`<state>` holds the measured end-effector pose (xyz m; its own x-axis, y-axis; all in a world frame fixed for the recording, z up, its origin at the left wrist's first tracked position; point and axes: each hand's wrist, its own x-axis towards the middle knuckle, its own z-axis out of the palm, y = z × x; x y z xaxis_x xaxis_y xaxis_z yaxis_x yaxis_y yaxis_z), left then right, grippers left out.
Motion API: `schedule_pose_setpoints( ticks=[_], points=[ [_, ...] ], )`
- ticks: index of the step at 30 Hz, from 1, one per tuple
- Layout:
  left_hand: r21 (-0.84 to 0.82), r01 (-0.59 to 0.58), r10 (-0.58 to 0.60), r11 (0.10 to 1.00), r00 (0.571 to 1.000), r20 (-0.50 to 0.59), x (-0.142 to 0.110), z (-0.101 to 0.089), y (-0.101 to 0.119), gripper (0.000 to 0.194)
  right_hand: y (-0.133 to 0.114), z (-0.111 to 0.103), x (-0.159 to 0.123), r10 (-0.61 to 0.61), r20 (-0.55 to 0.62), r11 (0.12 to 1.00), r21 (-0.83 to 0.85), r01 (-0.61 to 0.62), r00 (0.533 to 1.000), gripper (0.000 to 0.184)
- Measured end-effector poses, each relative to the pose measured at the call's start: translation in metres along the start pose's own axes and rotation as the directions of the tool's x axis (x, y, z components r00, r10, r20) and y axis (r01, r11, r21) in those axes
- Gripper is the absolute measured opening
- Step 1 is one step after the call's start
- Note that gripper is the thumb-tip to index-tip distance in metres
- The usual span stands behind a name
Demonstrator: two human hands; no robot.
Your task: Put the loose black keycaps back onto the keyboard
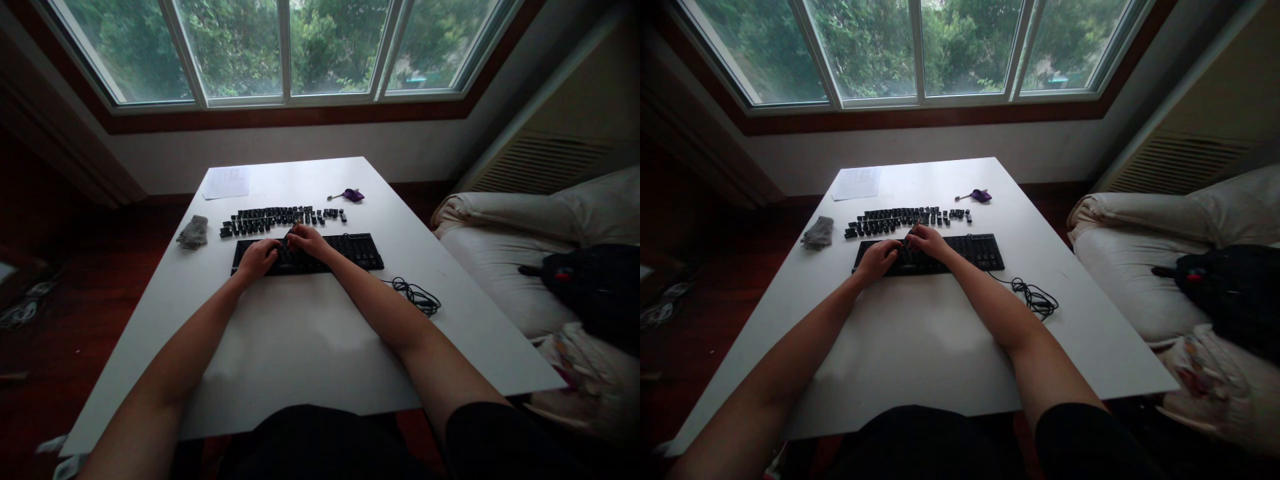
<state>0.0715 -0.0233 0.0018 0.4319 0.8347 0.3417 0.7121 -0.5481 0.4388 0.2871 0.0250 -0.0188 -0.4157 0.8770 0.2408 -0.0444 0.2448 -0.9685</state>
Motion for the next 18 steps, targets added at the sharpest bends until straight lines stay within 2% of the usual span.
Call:
schedule_pose_setpoints(
  ticks=[8,18],
  points=[
    [0.024,0.017,-0.017,1.0,1.0,-0.002,0.0008,0.0004,-0.0013,0.032,0.0001,-0.0017,0.0003,-0.005,0.025,0.999,0.047,0.004,1.0,0.042],
    [-0.03,0.042,-0.042,0.999,0.999,-0.011,0.0012,-0.0031,0.0012,0.033,0.0,-0.0014,-0.0021,0.019,-0.014,0.995,0.099,-0.017,1.0,0.042]
  ],
)
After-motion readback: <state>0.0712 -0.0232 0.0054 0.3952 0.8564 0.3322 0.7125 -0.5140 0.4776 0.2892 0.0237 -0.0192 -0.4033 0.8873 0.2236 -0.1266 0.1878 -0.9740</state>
